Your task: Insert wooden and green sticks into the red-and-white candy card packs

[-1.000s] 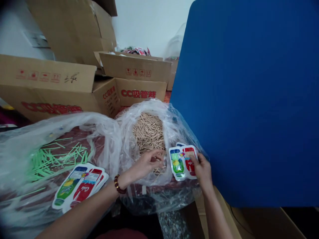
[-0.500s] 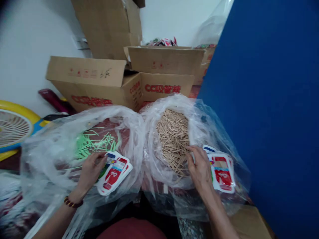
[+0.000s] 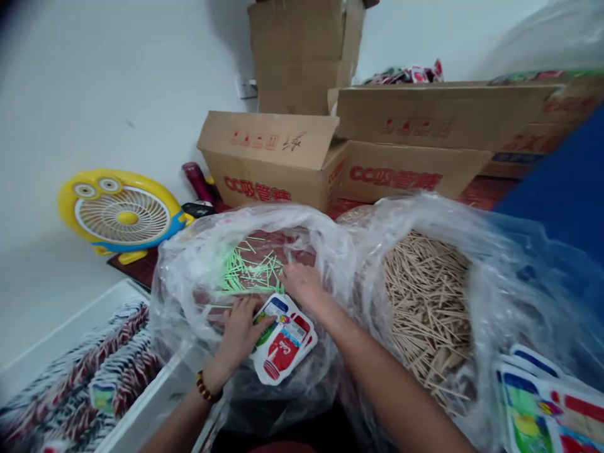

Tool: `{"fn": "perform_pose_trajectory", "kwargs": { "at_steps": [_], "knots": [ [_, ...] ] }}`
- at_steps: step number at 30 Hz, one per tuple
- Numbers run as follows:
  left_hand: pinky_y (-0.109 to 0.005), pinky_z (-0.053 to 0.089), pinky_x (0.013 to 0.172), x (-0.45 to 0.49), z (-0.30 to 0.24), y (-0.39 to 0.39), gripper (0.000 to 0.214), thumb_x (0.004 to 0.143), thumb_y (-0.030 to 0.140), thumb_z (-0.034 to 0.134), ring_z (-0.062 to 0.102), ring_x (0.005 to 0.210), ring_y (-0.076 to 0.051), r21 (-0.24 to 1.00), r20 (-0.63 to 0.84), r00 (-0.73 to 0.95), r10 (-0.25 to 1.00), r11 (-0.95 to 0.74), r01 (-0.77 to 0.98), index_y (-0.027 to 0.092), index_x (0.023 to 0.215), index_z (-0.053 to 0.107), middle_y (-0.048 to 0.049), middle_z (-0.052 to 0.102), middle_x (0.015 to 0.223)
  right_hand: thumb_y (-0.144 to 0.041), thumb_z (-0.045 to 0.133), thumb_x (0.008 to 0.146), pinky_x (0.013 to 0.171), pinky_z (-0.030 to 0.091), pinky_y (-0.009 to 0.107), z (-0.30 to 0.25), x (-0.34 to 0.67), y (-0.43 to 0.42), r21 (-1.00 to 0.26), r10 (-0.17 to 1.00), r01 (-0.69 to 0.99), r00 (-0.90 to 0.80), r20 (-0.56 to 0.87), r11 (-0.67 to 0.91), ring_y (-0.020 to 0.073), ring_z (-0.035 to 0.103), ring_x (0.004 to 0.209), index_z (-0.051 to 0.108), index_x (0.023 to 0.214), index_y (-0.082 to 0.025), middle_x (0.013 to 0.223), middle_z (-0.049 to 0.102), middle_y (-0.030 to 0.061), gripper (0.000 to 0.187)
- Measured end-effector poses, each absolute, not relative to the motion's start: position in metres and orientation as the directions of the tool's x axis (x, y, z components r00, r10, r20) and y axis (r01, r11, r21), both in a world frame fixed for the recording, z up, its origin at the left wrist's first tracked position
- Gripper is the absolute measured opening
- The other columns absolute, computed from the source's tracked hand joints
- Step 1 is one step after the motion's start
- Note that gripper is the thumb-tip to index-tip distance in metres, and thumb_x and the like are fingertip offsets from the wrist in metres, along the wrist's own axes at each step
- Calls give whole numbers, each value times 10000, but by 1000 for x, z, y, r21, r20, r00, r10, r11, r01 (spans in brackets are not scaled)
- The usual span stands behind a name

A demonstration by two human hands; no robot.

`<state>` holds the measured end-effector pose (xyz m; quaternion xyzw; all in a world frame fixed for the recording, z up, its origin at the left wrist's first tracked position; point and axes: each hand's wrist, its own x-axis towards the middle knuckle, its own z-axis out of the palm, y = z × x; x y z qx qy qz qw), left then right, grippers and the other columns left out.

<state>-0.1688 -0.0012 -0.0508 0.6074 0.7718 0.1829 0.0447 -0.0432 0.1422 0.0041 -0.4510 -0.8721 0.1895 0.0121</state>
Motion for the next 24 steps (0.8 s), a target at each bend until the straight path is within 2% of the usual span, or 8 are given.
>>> {"fn": "perform_pose_trajectory", "kwargs": {
  "at_steps": [2,5,12,16,20,24],
  "knots": [
    [-378,343,821,-168,-53,-2,294,816,450,613,519,995,-265,374,149,-267,952,196,906,213,990,599,-50,626,1002,-413,437,895,790,453,406,-2,-59,149,-292,810,822,-552,-198,489,320,649,964,704,927,-116,985,692,214,400],
    [-392,336,818,-169,-56,-2,285,818,435,622,510,991,-265,417,149,-285,947,201,886,215,995,590,-46,619,999,-492,482,854,785,458,427,-9,-73,152,-239,804,846,-529,-271,476,351,645,976,706,949,-112,1014,686,234,452],
    [-414,343,849,-170,-58,-4,287,814,438,630,490,1028,-281,451,122,-306,944,222,864,210,985,594,-63,608,1034,-400,465,871,810,452,397,-12,-91,142,-229,743,823,-568,-354,521,296,629,1011,653,1047,-167,1078,678,148,347],
    [-433,340,870,-170,-60,-4,296,811,429,638,483,1052,-289,474,123,-317,941,224,851,210,1003,588,-65,609,1048,-424,484,854,811,453,385,-10,-103,139,-222,698,775,-630,-340,592,290,620,1014,642,1048,-152,1113,656,155,369],
    [-434,344,863,-171,-61,-5,288,806,423,645,488,1044,-289,493,119,-311,943,216,843,212,994,590,-69,610,1052,-325,566,792,795,463,354,-10,-118,138,-187,656,737,-668,-353,650,278,632,989,637,1060,-134,1077,669,162,337],
    [-435,345,870,-171,-62,-5,297,804,407,651,481,1053,-288,502,125,-320,939,219,837,224,1027,580,-70,598,1078,-251,563,779,778,467,345,-13,-125,133,-176,601,678,-721,-345,713,288,642,962,633,1051,-117,1016,691,170,311]
  ]
}}
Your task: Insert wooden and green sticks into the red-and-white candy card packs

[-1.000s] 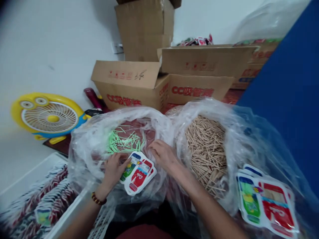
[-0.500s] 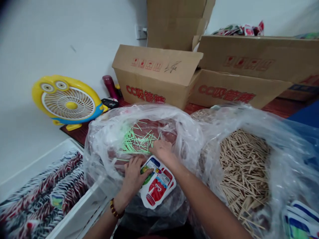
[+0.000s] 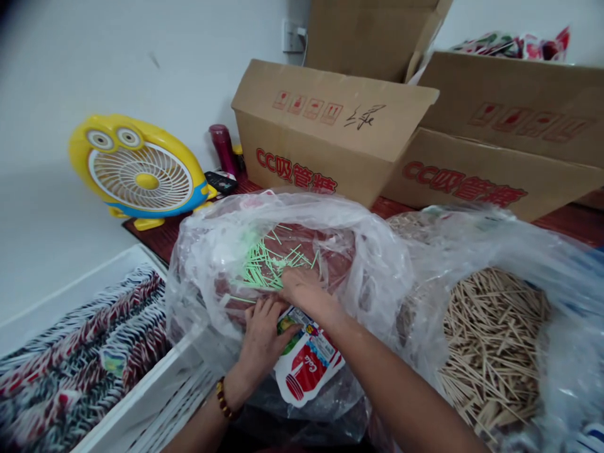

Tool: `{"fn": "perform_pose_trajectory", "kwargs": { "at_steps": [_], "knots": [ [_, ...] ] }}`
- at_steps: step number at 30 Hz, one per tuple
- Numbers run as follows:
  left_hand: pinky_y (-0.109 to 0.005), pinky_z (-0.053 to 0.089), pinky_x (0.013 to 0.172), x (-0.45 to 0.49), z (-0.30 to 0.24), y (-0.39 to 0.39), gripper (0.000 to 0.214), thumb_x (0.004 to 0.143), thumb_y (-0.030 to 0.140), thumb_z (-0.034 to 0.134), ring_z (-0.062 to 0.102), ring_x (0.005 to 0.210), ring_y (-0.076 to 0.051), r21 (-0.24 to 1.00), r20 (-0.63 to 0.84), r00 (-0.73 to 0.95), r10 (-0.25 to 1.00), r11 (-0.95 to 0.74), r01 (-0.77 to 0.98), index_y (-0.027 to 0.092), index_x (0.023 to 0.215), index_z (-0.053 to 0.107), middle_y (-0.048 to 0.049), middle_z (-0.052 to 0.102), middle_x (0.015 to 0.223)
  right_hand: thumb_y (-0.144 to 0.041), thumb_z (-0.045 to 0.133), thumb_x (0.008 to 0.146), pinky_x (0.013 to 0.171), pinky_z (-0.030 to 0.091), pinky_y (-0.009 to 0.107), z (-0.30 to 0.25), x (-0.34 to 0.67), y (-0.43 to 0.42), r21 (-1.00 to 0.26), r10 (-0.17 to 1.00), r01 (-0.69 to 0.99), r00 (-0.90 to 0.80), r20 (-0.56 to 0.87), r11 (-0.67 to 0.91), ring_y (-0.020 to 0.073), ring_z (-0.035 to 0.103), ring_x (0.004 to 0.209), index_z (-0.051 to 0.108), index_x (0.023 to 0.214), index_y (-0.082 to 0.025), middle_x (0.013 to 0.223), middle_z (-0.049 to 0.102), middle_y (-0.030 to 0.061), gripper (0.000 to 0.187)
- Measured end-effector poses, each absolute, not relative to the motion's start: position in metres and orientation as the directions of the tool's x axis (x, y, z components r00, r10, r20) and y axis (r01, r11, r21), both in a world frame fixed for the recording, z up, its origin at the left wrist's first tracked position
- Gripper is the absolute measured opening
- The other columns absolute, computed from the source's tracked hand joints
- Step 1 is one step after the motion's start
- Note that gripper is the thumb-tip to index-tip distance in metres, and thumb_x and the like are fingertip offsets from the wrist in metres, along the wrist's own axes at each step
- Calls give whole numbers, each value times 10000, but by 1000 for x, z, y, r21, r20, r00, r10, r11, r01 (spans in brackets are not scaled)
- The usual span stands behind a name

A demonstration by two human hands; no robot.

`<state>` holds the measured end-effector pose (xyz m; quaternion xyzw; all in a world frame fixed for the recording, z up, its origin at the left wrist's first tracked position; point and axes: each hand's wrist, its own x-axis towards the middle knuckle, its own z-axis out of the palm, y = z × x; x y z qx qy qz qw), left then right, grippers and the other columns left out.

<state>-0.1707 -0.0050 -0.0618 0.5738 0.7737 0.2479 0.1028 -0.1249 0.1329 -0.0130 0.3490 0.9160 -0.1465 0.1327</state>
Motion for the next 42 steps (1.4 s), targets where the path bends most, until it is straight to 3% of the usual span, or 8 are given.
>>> {"fn": "perform_pose_trajectory", "kwargs": {
  "at_steps": [6,11,19,24,26,31,35,42],
  "knots": [
    [-435,348,867,-171,-61,-4,299,783,402,676,485,1035,-285,503,106,-334,936,239,830,210,982,563,-66,594,1043,-119,453,829,855,411,332,-22,-120,126,-260,549,618,-782,-294,742,286,592,1047,631,1009,-83,1078,653,209,256],
    [-429,340,869,-171,-60,-5,286,811,426,637,493,1025,-273,519,117,-329,937,225,824,211,982,559,-58,598,1027,-155,474,830,704,415,278,-39,-110,144,-435,532,604,-796,-289,668,225,627,833,607,941,-114,903,678,147,178],
    [-422,325,877,-171,-57,-3,271,806,417,649,494,1050,-273,539,92,-344,934,244,806,224,982,574,-47,608,1043,-257,426,832,588,404,229,-47,-96,161,-759,579,498,-790,-199,419,133,522,650,531,763,-169,715,594,5,154],
    [-409,326,857,-171,-53,-2,253,799,367,668,510,1035,-265,570,74,-360,930,257,781,229,987,570,-43,614,1044,-406,483,819,647,434,263,-54,-89,153,-983,712,179,-696,-91,49,136,522,664,542,845,-172,741,589,0,242],
    [-410,324,857,-171,-53,-1,248,796,351,669,516,1030,-265,590,63,-369,927,263,763,221,976,560,-46,618,1038,-384,533,793,664,429,262,-57,-86,149,-993,745,119,-664,-70,13,138,521,694,546,863,-180,770,591,-4,216],
    [-404,311,850,-173,-52,5,189,778,257,676,540,995,-252,662,25,-402,915,287,693,213,901,540,-23,643,982,-315,511,808,695,418,259,-62,-83,140,-977,764,172,-645,-17,124,143,520,745,547,880,-196,819,596,-7,143],
    [-399,302,841,-175,-52,8,134,800,232,640,553,983,-246,694,-2,-404,915,292,658,220,907,559,-18,666,967,-344,497,825,706,428,273,-66,-82,137,-980,759,181,-649,-51,89,153,556,753,557,858,-185,795,614,3,173],
    [-378,285,808,-178,-52,10,35,832,229,587,581,919,-223,674,25,-401,916,281,683,210,847,562,5,682,903,-383,486,851,674,426,266,-72,-80,138,-978,796,168,-605,-4,123,152,558,742,580,851,-182,819,636,16,222]
  ]
}}
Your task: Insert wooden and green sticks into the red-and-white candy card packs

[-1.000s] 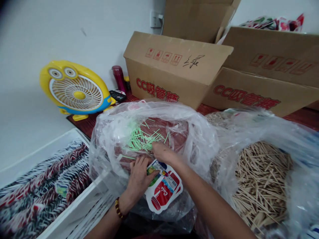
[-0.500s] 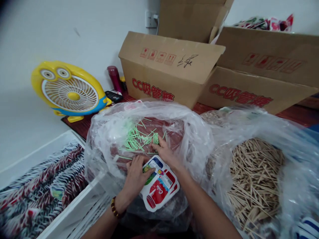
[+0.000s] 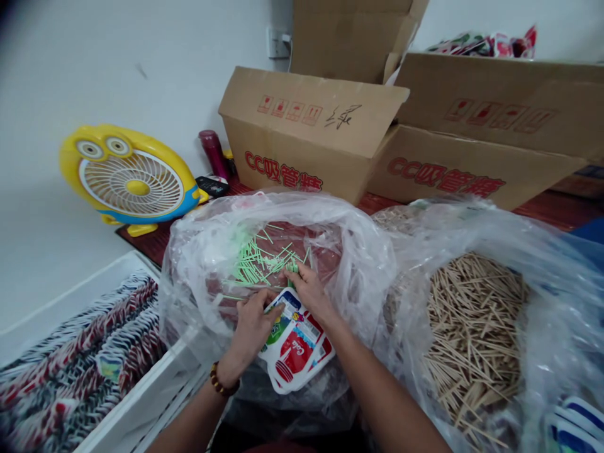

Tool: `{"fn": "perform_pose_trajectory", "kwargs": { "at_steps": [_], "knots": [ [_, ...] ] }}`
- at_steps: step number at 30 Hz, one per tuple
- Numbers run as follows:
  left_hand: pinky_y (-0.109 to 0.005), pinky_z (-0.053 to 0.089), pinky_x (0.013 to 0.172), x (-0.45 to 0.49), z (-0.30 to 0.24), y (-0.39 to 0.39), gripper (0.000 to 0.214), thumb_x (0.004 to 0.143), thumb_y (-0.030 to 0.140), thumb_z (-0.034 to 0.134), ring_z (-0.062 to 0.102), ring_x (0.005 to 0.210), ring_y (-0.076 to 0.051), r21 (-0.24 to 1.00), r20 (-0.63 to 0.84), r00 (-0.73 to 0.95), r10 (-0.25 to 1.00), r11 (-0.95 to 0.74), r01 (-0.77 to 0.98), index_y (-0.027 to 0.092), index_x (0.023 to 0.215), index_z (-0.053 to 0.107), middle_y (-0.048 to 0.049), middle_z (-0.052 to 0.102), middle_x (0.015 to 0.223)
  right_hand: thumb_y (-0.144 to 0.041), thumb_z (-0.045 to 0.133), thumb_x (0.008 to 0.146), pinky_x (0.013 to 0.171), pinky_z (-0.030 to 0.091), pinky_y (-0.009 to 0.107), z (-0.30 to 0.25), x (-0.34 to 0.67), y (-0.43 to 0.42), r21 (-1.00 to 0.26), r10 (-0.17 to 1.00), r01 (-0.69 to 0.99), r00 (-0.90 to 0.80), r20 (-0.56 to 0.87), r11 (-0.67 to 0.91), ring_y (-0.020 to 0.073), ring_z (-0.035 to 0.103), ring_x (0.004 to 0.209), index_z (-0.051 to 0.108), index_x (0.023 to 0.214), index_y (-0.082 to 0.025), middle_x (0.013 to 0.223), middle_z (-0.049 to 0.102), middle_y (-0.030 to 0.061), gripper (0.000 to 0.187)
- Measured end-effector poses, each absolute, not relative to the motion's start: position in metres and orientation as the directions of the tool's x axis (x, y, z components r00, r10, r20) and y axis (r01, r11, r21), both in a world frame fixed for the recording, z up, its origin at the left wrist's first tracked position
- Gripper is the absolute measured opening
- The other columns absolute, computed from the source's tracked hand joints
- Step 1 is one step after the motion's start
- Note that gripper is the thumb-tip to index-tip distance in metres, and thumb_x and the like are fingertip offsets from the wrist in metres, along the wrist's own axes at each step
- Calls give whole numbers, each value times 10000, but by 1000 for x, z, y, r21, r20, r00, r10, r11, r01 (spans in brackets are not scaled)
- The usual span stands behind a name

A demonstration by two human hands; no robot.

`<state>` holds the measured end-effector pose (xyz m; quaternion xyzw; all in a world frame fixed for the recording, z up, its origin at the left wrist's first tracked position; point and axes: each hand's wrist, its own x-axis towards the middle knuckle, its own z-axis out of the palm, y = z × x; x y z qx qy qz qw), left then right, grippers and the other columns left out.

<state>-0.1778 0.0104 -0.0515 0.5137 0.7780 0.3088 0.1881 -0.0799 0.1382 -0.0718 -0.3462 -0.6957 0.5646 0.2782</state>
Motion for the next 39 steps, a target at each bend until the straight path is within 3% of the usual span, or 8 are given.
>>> {"fn": "perform_pose_trajectory", "kwargs": {
  "at_steps": [9,13,18,22,25,30,36,39],
  "knots": [
    [-332,279,737,-186,-48,15,179,832,304,614,588,857,-209,611,45,-390,920,284,739,193,693,597,9,676,786,-315,498,838,723,422,276,-61,-82,135,-970,783,128,-617,85,206,155,557,759,585,842,-196,800,624,-2,148],
    [-333,293,738,-187,-45,14,200,867,299,579,594,890,-217,543,90,-339,937,239,805,218,713,677,-18,696,861,-358,544,820,713,428,285,-67,-82,139,-992,812,55,-580,60,113,159,559,734,611,779,-196,754,630,1,181],
    [-366,320,798,-186,-38,9,202,907,247,512,606,904,-230,486,207,-303,930,171,857,247,967,704,-46,712,929,-437,699,682,661,463,296,-66,-77,151,-983,875,-117,-479,-72,-145,153,566,642,639,788,-197,705,645,5,269],
    [-326,373,752,-192,-35,7,165,888,271,536,601,829,-210,652,202,-359,911,149,744,207,893,688,-48,691,865,-488,717,638,592,478,303,-58,-69,150,-959,856,-149,-498,-137,-239,147,578,548,621,840,-185,650,638,2,378],
    [-263,387,604,-199,-31,8,210,859,361,568,563,640,-160,895,34,-390,920,146,422,186,755,614,-5,629,693,-459,723,658,582,460,274,-45,-60,144,-949,829,-162,-540,-145,-272,135,579,567,617,838,-181,665,637,-3,348],
    [-215,379,523,-205,-22,11,253,786,407,645,527,548,-117,980,-196,-247,949,200,-8,176,733,559,27,606,644,-397,606,804,626,421,254,-15,-47,135,-999,707,-50,-707,23,-17,129,547,664,624,799,-171,739,624,3,227],
    [-207,371,504,-197,-22,16,247,777,389,645,512,532,-114,964,-253,-212,944,264,25,167,700,572,25,591,609,-229,515,864,609,370,250,2,-39,127,-907,618,165,-776,123,387,132,509,653,548,792,-195,717,568,-15,86],
    [-210,365,506,-195,-24,17,256,785,402,631,508,551,-121,968,-219,-185,958,237,85,165,701,586,18,591,625,-175,491,862,604,348,246,0,-37,124,-864,598,213,-792,121,456,129,496,639,509,779,-199,685,539,-27,88]
  ]
}}
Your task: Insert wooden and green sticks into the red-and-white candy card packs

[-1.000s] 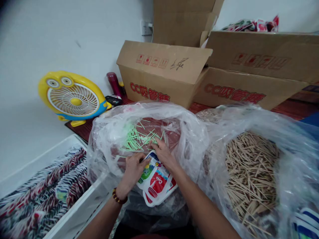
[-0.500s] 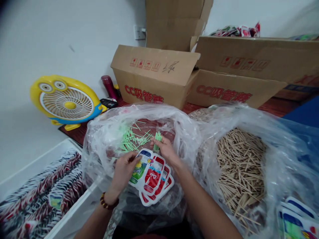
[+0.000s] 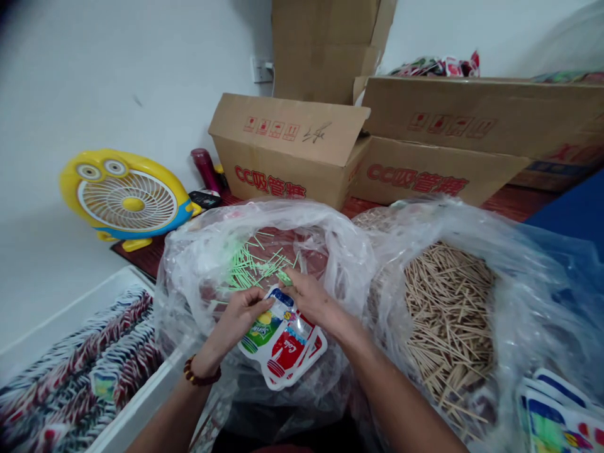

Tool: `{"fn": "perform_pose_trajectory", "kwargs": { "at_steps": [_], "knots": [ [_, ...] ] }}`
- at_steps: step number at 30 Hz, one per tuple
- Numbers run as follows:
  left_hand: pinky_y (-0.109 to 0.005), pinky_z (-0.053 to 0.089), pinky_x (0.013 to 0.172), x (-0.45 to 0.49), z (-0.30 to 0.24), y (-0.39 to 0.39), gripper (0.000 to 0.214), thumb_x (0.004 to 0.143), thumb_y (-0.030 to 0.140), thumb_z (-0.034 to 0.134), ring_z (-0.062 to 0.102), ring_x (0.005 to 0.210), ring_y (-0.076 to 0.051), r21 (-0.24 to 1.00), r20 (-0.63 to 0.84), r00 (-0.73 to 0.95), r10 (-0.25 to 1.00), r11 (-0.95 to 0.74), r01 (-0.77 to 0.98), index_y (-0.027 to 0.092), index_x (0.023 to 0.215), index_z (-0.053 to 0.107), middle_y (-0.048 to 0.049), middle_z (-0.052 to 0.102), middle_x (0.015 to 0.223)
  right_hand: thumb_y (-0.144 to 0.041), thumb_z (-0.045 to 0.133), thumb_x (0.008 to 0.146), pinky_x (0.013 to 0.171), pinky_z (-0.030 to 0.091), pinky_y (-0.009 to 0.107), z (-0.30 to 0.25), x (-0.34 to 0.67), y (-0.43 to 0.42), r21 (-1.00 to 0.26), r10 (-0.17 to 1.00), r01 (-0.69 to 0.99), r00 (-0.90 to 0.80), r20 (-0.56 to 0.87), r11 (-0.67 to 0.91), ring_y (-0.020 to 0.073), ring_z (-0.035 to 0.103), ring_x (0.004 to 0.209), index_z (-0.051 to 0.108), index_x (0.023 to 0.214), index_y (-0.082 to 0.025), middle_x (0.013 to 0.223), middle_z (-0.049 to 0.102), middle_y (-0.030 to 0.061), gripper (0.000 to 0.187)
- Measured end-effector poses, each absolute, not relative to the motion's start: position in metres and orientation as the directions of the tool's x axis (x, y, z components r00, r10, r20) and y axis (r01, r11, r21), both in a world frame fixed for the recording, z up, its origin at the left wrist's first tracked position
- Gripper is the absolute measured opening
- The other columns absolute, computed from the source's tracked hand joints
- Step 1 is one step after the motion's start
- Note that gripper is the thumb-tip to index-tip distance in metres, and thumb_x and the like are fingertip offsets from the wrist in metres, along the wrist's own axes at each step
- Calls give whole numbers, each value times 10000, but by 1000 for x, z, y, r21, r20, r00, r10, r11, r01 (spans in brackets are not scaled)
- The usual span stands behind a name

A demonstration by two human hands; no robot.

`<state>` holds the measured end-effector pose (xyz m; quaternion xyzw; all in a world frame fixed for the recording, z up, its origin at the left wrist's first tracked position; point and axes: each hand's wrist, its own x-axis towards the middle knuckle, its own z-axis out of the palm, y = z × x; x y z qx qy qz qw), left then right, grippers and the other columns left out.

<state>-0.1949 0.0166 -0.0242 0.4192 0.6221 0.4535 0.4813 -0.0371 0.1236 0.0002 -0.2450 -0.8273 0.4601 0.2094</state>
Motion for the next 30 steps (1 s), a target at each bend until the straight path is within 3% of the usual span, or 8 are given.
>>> {"fn": "perform_pose_trajectory", "kwargs": {
  "at_steps": [7,11,14,20,25,30],
  "knots": [
    [-205,342,486,-195,-20,16,290,790,414,617,458,541,-115,962,-179,-176,968,210,177,163,652,575,25,546,596,-193,494,861,583,345,233,-5,-36,121,-900,615,212,-785,74,380,116,479,636,500,770,-193,687,522,-37,91],
    [-204,373,495,-193,-22,14,257,749,391,666,477,522,-108,975,-220,-165,962,223,-1,164,687,564,28,564,611,-222,528,836,567,363,225,-6,-38,121,-950,637,182,-770,22,254,110,483,626,544,783,-182,688,536,-33,68],
    [-208,389,493,-193,-27,10,255,742,388,673,490,503,-107,959,-278,-144,950,265,-102,160,707,566,20,583,617,-263,580,796,526,367,217,-9,-40,122,-987,631,145,-772,-74,63,99,473,570,557,789,-172,651,536,-41,94],
    [-208,356,492,-199,-34,3,287,807,411,595,472,544,-120,973,-200,-197,960,218,75,162,665,574,10,562,612,-298,710,688,502,384,199,-23,-48,124,-977,606,34,-780,-158,-210,83,488,535,590,770,-165,638,579,-47,197],
    [-218,353,515,-207,-38,-2,277,818,392,571,466,565,-129,969,-184,-161,970,207,137,163,671,620,6,563,627,-329,727,695,527,444,221,-18,-51,126,-895,693,-119,-678,-243,-430,107,576,554,579,846,-181,668,639,-22,259],
    [-217,347,535,-209,-41,-4,272,826,376,560,454,582,-128,969,-160,-114,980,178,169,160,681,641,6,558,627,-333,720,720,583,499,271,-15,-58,123,-805,784,-348,-581,-217,-481,138,632,603,550,868,-212,696,652,-26,256]
  ]
}}
